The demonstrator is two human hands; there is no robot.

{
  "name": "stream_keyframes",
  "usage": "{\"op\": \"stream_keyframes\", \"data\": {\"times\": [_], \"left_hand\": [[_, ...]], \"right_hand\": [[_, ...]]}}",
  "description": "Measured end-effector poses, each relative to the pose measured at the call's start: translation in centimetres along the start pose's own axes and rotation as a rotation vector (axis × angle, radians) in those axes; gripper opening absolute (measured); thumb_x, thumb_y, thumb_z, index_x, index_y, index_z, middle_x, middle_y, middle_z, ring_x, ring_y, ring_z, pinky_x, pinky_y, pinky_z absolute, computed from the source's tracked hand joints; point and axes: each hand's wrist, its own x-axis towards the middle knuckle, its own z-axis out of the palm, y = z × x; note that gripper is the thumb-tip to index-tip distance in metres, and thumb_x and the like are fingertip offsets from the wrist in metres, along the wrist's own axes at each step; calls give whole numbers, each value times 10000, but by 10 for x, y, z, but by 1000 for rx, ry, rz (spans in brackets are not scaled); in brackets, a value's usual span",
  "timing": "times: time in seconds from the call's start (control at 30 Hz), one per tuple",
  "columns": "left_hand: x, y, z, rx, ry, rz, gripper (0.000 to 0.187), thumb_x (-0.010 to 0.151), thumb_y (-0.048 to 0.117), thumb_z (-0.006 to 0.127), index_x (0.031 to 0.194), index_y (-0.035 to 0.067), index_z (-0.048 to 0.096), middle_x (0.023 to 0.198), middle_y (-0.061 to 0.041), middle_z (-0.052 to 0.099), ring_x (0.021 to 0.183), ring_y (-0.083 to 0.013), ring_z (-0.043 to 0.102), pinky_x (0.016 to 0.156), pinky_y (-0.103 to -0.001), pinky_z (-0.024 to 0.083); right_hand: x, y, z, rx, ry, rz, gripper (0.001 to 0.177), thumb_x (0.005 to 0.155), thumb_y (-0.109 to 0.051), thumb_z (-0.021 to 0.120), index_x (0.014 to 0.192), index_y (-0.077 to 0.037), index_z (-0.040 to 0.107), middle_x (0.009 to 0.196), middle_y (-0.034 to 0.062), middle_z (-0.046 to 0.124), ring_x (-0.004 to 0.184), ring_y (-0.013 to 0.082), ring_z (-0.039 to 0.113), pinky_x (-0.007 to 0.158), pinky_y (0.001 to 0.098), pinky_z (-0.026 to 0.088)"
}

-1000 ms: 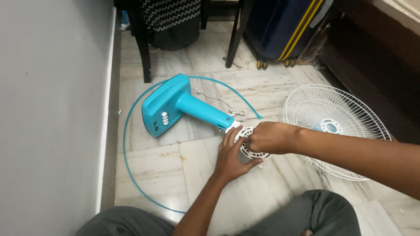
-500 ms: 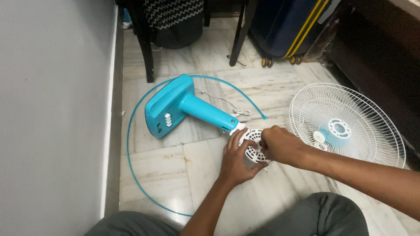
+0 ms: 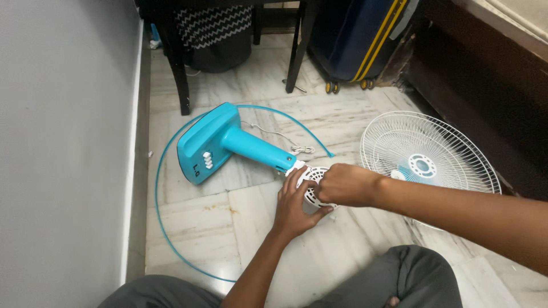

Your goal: The person assembles a pedestal fan by attaching the motor housing to the stand and securing it with a screwdriver. They then attach the front wire cage to the motor housing.

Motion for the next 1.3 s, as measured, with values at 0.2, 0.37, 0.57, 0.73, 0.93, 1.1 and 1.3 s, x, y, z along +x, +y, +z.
{"op": "stream_keyframes", "data": {"times": [0.2,0.37,0.57,0.73,0.93,1.1,1.3], "left_hand": [[-2,3,-4,-18,15,29,811,724,534,891,1311,50,608,1586,-190,403,1508,-418,310,1160,-601,306],[-2,6,-4,-10,-25,-20,797,707,508,890,1301,49,623,1593,-179,395,1515,-408,289,1154,-598,292],[-1,6,-5,-11,-9,-11,627,721,501,894,1135,99,650,1594,-178,399,1524,-408,293,1176,-600,289],[-2,5,-3,-27,-11,-22,598,721,500,889,1120,122,651,1581,-184,405,1517,-411,301,1158,-604,288],[-2,2,-2,-9,4,9,590,708,491,906,1103,131,655,1572,-187,417,1503,-423,314,1167,-606,296],[3,1,-7,-28,1,45,548,711,495,903,1073,155,670,1583,-179,431,1508,-423,339,1162,-589,324],[5,4,-22,-53,-90,15,530,725,498,875,1073,144,691,1594,-166,420,1511,-421,296,1175,-591,284]], "right_hand": [[16,1,-1,227,-1,162,96,808,-101,723,875,-33,716,827,145,728,787,313,745,721,415,605],[29,6,-9,620,-124,390,286,711,-68,786,995,-66,753,964,159,735,956,316,735,804,422,595],[28,5,-8,792,-155,643,313,723,-140,806,1010,-26,755,977,217,735,957,338,742,819,427,606],[31,5,2,838,-165,743,308,730,-190,810,958,12,760,968,246,747,937,346,762,814,427,618],[24,-3,2,828,-101,747,344,705,-170,826,1006,-22,747,1000,248,715,957,367,741,820,444,616],[9,-18,7,722,-93,748,370,753,-235,841,1040,-29,731,997,217,723,972,364,733,847,452,597],[-25,-48,41,647,4,724,244,866,-123,719,1104,-86,686,948,179,738,899,357,739,772,474,588]]}}
